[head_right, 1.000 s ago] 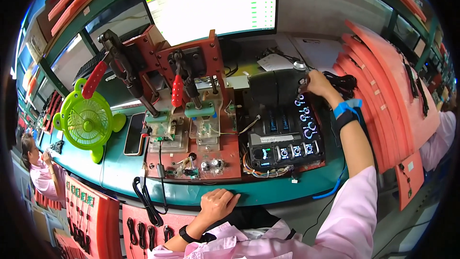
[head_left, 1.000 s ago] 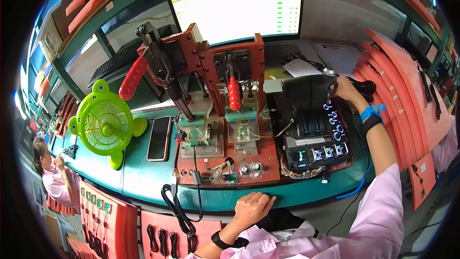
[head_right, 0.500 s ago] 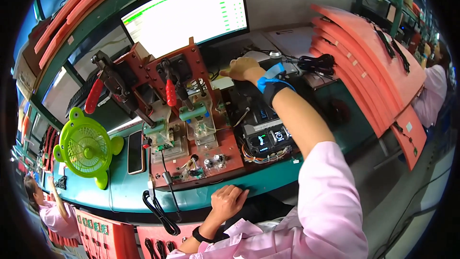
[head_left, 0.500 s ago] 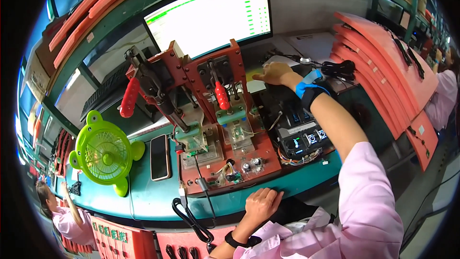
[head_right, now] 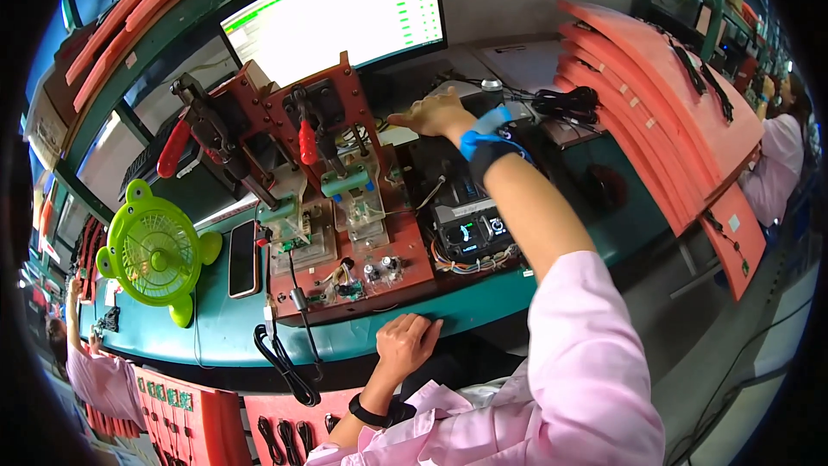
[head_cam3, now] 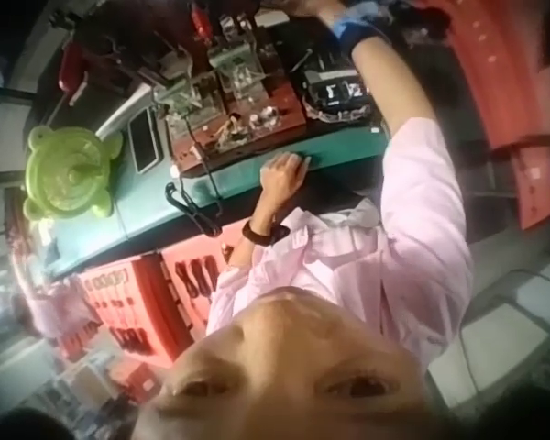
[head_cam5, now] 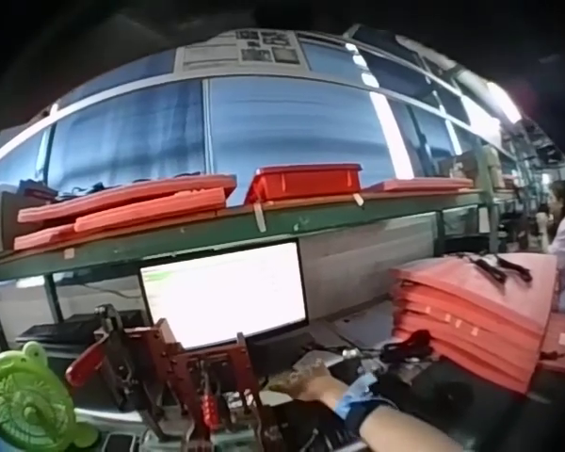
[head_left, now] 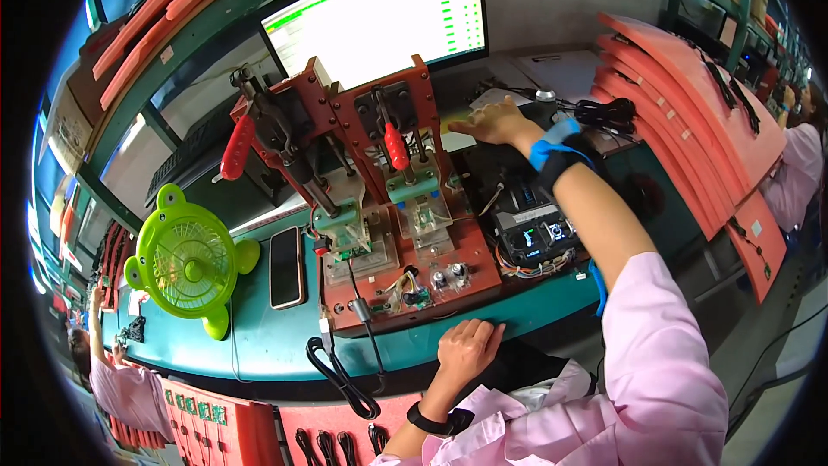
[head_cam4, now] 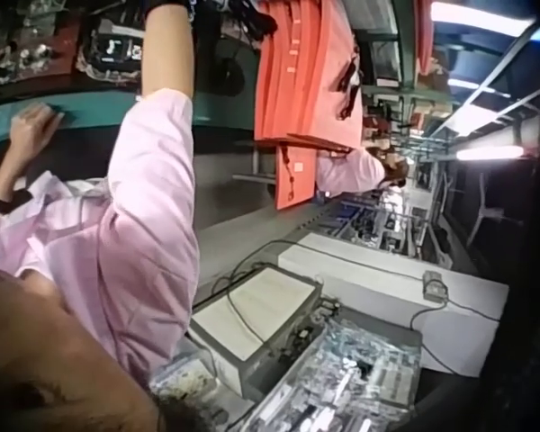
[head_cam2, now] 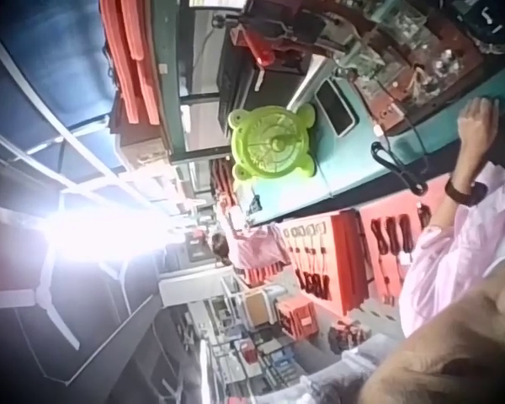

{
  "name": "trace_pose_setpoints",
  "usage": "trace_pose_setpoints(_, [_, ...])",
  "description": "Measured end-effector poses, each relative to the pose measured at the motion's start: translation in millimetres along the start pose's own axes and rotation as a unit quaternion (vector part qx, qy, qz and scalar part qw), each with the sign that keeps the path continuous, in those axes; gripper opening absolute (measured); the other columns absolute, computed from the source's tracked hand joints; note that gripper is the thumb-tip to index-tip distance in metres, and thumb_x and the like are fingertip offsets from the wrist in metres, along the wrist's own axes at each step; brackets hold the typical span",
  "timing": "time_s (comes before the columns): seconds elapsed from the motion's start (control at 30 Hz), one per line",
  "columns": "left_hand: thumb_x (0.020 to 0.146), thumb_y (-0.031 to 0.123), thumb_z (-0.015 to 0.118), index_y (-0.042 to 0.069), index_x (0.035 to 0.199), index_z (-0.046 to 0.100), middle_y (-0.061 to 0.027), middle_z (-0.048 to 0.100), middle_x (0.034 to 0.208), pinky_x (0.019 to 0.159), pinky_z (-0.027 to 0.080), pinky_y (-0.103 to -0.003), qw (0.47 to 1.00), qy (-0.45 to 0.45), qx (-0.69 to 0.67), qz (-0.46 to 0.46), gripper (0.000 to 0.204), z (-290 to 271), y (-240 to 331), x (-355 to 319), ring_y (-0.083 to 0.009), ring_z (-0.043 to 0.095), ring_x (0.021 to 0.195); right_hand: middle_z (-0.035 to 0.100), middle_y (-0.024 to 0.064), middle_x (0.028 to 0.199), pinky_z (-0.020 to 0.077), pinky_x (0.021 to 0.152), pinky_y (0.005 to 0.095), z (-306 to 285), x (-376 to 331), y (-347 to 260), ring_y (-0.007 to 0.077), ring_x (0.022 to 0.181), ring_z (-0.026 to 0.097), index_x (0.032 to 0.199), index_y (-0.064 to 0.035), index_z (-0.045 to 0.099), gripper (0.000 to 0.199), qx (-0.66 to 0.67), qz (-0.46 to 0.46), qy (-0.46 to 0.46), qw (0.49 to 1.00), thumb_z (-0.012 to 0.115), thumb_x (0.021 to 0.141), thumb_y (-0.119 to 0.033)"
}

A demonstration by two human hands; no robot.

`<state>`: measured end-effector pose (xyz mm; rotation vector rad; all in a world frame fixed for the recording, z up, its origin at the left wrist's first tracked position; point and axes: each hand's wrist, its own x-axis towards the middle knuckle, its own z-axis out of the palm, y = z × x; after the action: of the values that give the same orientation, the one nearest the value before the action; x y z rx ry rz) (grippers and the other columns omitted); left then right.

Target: The person picks up a circuit board, brushes it, and connects a cable before placing it into a testing machine. They press buttons on a control panel to run the test, then disconnect the cable and place the board onto a foam sheet.

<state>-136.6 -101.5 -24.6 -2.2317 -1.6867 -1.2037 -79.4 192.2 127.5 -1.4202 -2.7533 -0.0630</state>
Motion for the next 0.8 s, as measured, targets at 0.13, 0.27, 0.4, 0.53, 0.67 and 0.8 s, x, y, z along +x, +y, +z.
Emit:
trace_pose_setpoints(0.13, [0.067, 0.015, 0.067, 0.008, 0.056, 0.047, -0.0047, 0.046, 0.052, 0.041, 0.037, -0.032, 0.999, 0.011, 0.011, -0.028, 0.024, -3.2, -5.4, -5.8, -0.0221, 0.048, 0.046, 0.052, 0.0235, 0.104, 0.021, 0.095, 0.0526, -11.6, -90.7, -9.4, 0.0322, 0.11, 0.044, 0.121, 0.0001, 0.04, 0.066, 0.011, -0.133, 0.016, 0.991, 0.041, 0.08, -0.052])
trace_pose_setpoints(0.27, [0.067, 0.014, 0.067, 0.008, 0.056, 0.047, -0.005, 0.047, 0.052, 0.041, 0.037, -0.032, 0.999, 0.003, 0.014, -0.032, 0.024, -4.9, -2.1, -2.9, -0.0226, 0.048, 0.046, 0.049, 0.0212, 0.112, 0.0225, 0.096, 0.0479, 5.5, -137.5, -1.0, 0.031, 0.109, 0.043, 0.124, 0.0015, 0.032, 0.068, -0.082, -0.202, 0.227, 0.949, 0.062, 0.072, -0.03])
trace_pose_setpoints(0.4, [0.066, 0.014, 0.067, 0.008, 0.056, 0.047, -0.0052, 0.047, 0.051, 0.04, 0.037, -0.032, 0.999, -0.01, 0.015, -0.027, 0.024, -2.7, -2.1, -3.4, -0.0228, 0.048, 0.045, 0.04, 0.0207, 0.121, 0.0214, 0.098, 0.0471, -1.6, -96.2, 6.4, 0.0332, 0.115, 0.036, 0.129, 0.0008, 0.022, 0.08, -0.112, -0.201, 0.193, 0.954, 0.068, 0.065, -0.017])
trace_pose_setpoints(0.53, [0.066, 0.014, 0.067, 0.008, 0.056, 0.047, -0.0053, 0.046, 0.051, 0.04, 0.037, -0.032, 0.999, -0.006, 0.025, -0.034, 0.024, -0.6, -1.7, -4.1, -0.0228, 0.048, 0.045, 0.036, 0.0196, 0.125, 0.027, 0.095, 0.0462, -29.9, -25.2, 15.1, 0.0357, 0.116, 0.034, 0.128, 0.0021, 0.023, 0.08, -0.051, -0.13, -0.019, 0.99, 0.067, 0.064, -0.016])
trace_pose_setpoints(0.67, [0.066, 0.014, 0.067, 0.008, 0.055, 0.046, -0.0052, 0.046, 0.051, 0.04, 0.036, -0.032, 0.999, -0.013, 0.03, -0.036, 0.024, 1.3, 2.4, -1.2, -0.0229, 0.048, 0.045, 0.049, 0.0185, 0.112, 0.0314, 0.092, 0.0454, -42.4, -3.9, 25.8, 0.0348, 0.104, 0.046, 0.127, 0.0012, 0.028, 0.078, 0.004, -0.086, -0.069, 0.994, 0.068, 0.064, -0.021])
trace_pose_setpoints(0.8, [0.066, 0.013, 0.067, 0.008, 0.055, 0.046, -0.0053, 0.046, 0.05, 0.04, 0.036, -0.032, 0.999, -0.008, 0.033, -0.039, 0.024, 0.1, 2.4, -1.1, -0.0229, 0.048, 0.044, 0.044, 0.026, 0.114, 0.0284, 0.095, 0.0433, -28.4, -44.9, 17.1, 0.0364, 0.11, 0.04, 0.127, 0.0039, 0.024, 0.082, -0.005, -0.056, -0.071, 0.996, 0.068, 0.064, -0.026])
